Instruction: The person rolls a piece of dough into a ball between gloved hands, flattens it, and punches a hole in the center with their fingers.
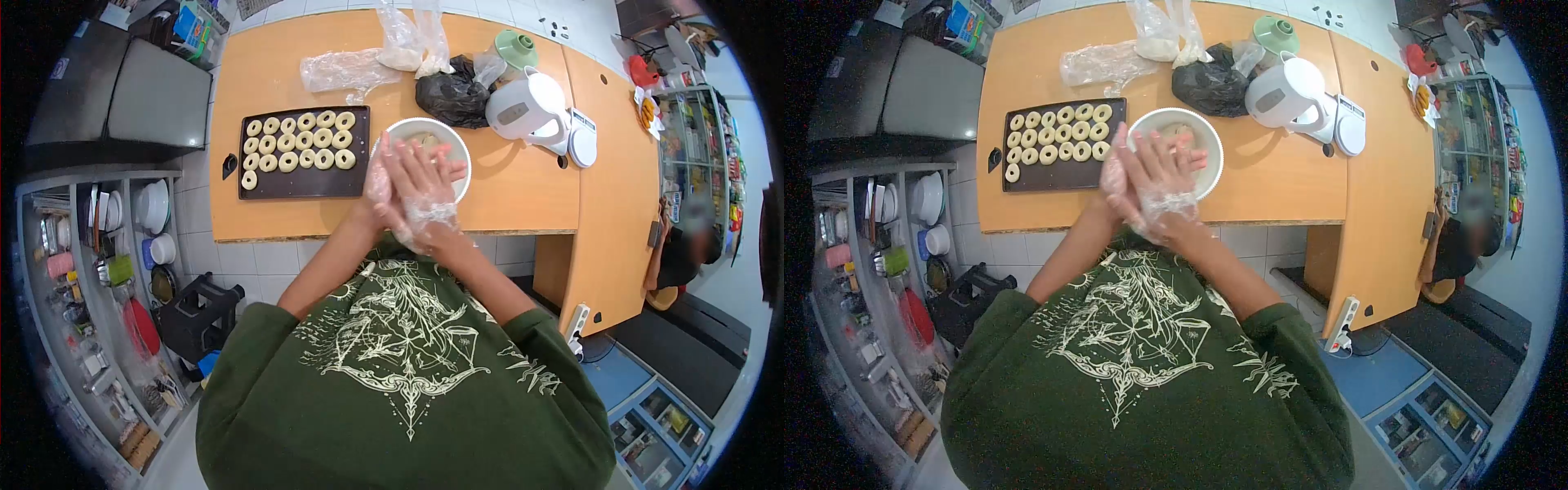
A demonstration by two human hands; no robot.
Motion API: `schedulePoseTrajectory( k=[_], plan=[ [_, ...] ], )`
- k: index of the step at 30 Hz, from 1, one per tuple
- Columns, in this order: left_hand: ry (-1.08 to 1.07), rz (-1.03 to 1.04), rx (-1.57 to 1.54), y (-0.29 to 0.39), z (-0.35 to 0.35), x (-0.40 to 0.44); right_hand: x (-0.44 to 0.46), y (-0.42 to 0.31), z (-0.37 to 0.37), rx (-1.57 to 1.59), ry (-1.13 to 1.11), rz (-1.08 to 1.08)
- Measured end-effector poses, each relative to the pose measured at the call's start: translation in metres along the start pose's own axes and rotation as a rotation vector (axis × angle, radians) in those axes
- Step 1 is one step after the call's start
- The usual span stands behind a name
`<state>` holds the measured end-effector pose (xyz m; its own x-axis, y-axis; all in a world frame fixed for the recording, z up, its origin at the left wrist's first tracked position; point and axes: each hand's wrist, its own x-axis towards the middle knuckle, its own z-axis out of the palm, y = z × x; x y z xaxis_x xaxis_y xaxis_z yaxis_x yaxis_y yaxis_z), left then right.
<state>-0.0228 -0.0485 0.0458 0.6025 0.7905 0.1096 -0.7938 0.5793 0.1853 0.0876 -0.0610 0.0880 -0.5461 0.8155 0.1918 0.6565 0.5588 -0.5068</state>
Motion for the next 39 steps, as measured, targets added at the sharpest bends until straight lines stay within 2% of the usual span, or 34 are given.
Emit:
schedulePoseTrajectory(
  k=[1, 2, 3, 4, 6, 8, 10, 11, 12, 13, 14, 15, 16, 17, 18, 20, 21, 22, 23, 24, 25, 27, 28, 29, 31, 34, 35, 36, 37, 38, 39],
  plan=[
    [0.184, -0.042, 0.016, 0.006, 0.016, -0.001, 0.001, 0.008, -0.01, -0.154, -0.07, 0.076],
    [0.37, -0.084, 0.029, 0.009, 0.037, -0.002, 0.005, 0.018, -0.014, -0.156, -0.074, 0.072],
    [0.491, -0.084, 0.227, -0.003, 0.049, -0.001, 0.01, 0.028, -0.016, -0.076, -0.058, 0.147],
    [0.495, -0.081, 0.222, -0.011, 0.04, -0.002, 0.012, 0.032, -0.016, 0.004, -0.039, 0.221],
    [0.034, -0.055, -0.101, -0.027, 0.008, -0.002, 0.009, 0.016, -0.012, 0.058, -0.026, 0.128],
    [0.087, -0.128, -0.212, -0.013, -0.007, 0.005, 0.006, 0.001, -0.016, 0.048, -0.013, -0.025],
    [0.307, -0.061, -0.202, 0.007, 0.013, 0.011, 0.004, 0.016, -0.018, 0.048, -0.016, -0.086],
    [0.405, -0.009, -0.063, 0.012, 0.034, 0.007, 0.005, 0.039, -0.013, -0.127, -0.036, 0.002],
    [0.404, -0.004, -0.07, 0.007, 0.033, 0.005, 0.009, 0.048, -0.014, -0.302, -0.058, 0.094],
    [0.44, -0.069, -0.122, 0.001, 0.03, 0.005, 0.01, 0.053, -0.016, -0.176, 0.032, 0.179],
    [0.473, -0.135, -0.171, -0.004, 0.022, 0.005, 0.011, 0.053, -0.015, -0.181, 0.031, 0.176],
    [-0.033, -0.082, -0.427, -0.018, -0.032, 0.001, 0.013, 0.049, -0.009, -0.141, -0.009, 0.092],
    [-0.037, -0.081, -0.428, -0.018, -0.025, 0.005, 0.016, 0.043, -0.002, -0.099, -0.049, 0.009],
    [0.131, 0.051, -0.227, -0.016, -0.011, 0.012, 0.02, 0.032, 0.005, -0.166, -0.051, -0.075],
    [0.103, 0.089, -0.16, -0.01, -0.012, 0.013, 0.025, 0.035, 0.001, -0.17, -0.052, -0.078],
    [0.054, 0.172, -0.029, 0.003, -0.014, 0.015, 0.042, 0.043, -0.011, 0.628, 0.113, 0.048],
    [0.165, 0.124, -0.112, 0.012, -0.009, 0.014, 0.047, 0.043, -0.029, 0.818, 0.21, 0.085],
    [0.275, 0.073, -0.196, 0.019, -0.003, 0.014, 0.051, 0.044, -0.045, 0.874, 0.289, 0.055],
    [0.313, 0.073, -0.199, 0.02, 0.005, 0.015, 0.055, 0.048, -0.056, 0.738, 0.313, 0.004],
    [0.311, 0.075, -0.197, 0.017, 0.003, 0.016, 0.057, 0.06, -0.063, 0.276, 0.297, -0.077],
    [0.323, 0.081, -0.083, 0.012, -0.002, 0.016, 0.06, 0.066, -0.053, 0.274, 0.301, -0.074],
    [0.407, 0.096, 0.144, -0.001, 0.012, 0.02, 0.055, 0.077, -0.016, 0.494, 0.0, 0.131],
    [0.407, 0.09, 0.144, -0.002, 0.001, 0.021, 0.053, 0.074, 0.005, 0.303, -0.069, 0.027],
    [0.355, 0.08, 0.117, -0.005, -0.023, 0.022, 0.056, 0.061, 0.05, 0.001, 0.428, -0.122],
    [0.257, 0.062, 0.062, -0.008, -0.059, 0.018, 0.055, 0.047, 0.08, -0.308, 0.913, -0.262],
    [0.317, 0.096, -0.009, -0.001, -0.026, 0.005, 0.034, 0.048, 0.033, -0.068, 0.357, -0.029],
    [0.588, -0.082, -0.104, 0.001, 0.008, -0.004, 0.026, 0.051, 0.018, 0.012, 0.17, 0.047],
    [0.589, -0.087, -0.106, -0.005, 0.009, -0.005, 0.02, 0.054, 0.009, 0.093, -0.019, 0.122],
    [0.584, -0.091, -0.064, -0.013, 0.009, -0.004, 0.02, 0.063, 0.009, 0.232, -0.036, 0.173],
    [0.577, -0.092, -0.02, -0.018, 0.005, -0.003, 0.019, 0.052, 0.009, 0.231, -0.035, 0.176],
    [0.244, -0.142, -0.185, -0.017, -0.017, -0.001, 0.018, 0.031, 0.01, 0.138, -0.106, 0.149]
  ],
)
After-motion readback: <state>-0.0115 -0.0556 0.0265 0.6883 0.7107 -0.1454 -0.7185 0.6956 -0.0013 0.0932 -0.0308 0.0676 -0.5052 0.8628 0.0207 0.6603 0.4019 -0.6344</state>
